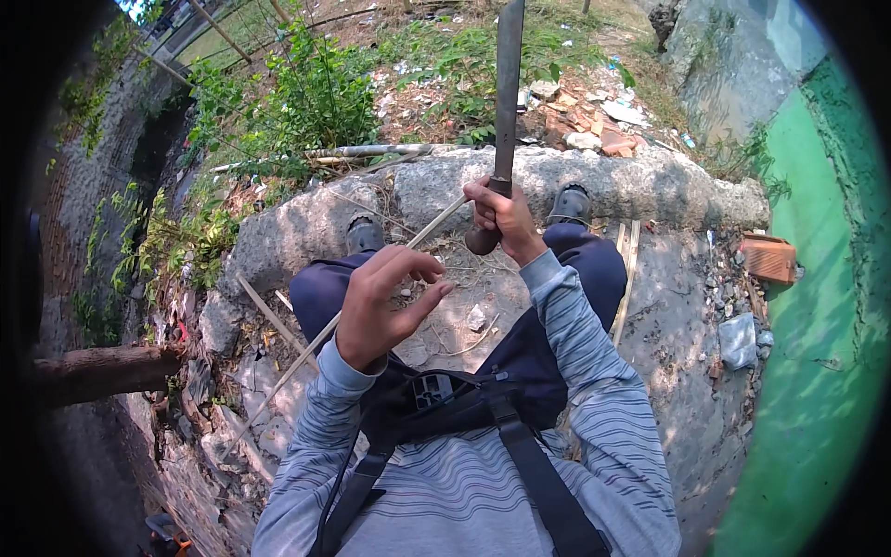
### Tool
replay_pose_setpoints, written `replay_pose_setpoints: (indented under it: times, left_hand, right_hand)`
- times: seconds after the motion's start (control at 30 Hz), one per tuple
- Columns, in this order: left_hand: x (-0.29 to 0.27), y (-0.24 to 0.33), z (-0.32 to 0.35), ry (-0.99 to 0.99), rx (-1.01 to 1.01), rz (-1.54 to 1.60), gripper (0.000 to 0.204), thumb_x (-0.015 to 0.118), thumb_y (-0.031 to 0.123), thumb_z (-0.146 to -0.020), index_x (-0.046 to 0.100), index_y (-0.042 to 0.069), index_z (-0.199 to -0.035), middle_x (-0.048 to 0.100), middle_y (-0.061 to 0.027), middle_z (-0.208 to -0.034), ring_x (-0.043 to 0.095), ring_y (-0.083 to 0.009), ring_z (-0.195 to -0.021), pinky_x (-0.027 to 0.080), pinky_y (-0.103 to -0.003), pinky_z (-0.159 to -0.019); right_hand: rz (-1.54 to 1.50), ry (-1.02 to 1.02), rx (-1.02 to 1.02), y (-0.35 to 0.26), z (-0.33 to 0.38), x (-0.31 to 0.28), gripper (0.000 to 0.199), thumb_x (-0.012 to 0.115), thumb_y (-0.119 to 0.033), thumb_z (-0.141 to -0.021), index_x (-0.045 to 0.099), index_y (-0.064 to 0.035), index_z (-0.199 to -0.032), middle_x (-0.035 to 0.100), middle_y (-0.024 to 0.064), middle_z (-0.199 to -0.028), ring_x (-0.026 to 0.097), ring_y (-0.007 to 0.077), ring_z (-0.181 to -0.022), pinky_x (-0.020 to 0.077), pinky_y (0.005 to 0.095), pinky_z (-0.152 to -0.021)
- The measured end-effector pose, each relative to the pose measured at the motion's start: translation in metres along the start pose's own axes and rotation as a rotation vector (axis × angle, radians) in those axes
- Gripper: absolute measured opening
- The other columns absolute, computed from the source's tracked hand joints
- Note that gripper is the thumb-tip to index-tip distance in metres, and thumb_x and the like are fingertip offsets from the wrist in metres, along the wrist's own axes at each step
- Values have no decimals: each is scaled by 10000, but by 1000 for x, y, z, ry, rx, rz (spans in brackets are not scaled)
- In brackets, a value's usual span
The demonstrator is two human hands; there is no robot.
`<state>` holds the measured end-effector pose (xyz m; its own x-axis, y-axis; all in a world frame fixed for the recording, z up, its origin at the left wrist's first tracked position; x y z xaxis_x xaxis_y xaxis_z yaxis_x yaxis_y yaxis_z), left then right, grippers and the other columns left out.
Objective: The person whittles a thin wooden stick by scraping along its surface repeatedly using a large knife.
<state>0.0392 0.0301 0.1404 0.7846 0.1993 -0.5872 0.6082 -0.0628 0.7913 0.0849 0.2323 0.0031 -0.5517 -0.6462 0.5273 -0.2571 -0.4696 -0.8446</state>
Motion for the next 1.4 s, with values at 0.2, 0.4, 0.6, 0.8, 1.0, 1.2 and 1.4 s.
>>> replay_pose_setpoints:
  times: [0.2,0.4,0.6,0.8,1.0,1.2,1.4]
  left_hand:
    - [-13,-78,2,89,-501,-347,289,608,290,-1069,663,6,-1055,671,-133,-788,663,-331,-751,510,-456,-703]
    - [19,-137,6,209,-323,22,386,511,304,-1130,609,1,-912,518,-42,-639,574,-184,-613,453,-394,-597]
    - [36,-160,-2,143,-492,469,371,465,341,-1155,570,80,-914,431,82,-626,389,-30,-480,306,-242,-422]
    - [44,-156,-7,152,-551,415,436,490,341,-1131,598,-2,-886,511,-19,-684,470,-113,-653,405,-322,-616]
    - [42,-144,-12,248,-411,190,425,501,331,-1120,614,-15,-901,554,-74,-694,513,-148,-661,435,-366,-632]
    - [39,-134,-5,211,-434,176,431,491,325,-1120,583,-16,-873,508,-78,-690,478,-153,-661,419,-367,-633]
    - [43,-144,-8,170,-543,367,443,478,330,-1124,550,-8,-847,466,-39,-680,425,-142,-651,388,-360,-613]
  right_hand:
    - [-51,0,57,11,1,-1,186,757,-169,-986,627,-64,-904,468,-68,-623,374,22,-472,326,221,-455]
    - [98,163,11,12,4,-1,290,762,-293,-1004,613,-73,-888,456,-82,-631,403,8,-495,318,197,-451]
    - [955,232,-356,-9,14,-2,283,751,-242,-897,669,-3,-768,613,78,-630,571,193,-522,458,408,-542]
    - [1263,112,-454,0,23,24,239,779,-312,-827,740,-98,-927,704,133,-710,713,343,-655,549,473,-630]
    - [1415,88,-473,6,23,30,238,771,-347,-812,734,-143,-929,693,127,-690,718,378,-687,559,488,-625]
    - [1279,183,-441,-3,14,16,238,772,-342,-807,719,-142,-924,677,127,-664,712,371,-661,556,480,-617]
    - [1391,33,-454,7,13,27,267,789,-350,-802,751,-131,-949,702,110,-689,721,337,-652,572,455,-632]
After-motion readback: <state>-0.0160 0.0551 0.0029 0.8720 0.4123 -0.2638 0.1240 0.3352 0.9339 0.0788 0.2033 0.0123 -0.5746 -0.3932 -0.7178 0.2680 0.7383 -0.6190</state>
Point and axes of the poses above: each hand's wrist, its own z-axis away from the middle knuckle, its own x-axis out of the palm, y = z × x, the point moved 8 cm from there along -z, towards the middle knuckle
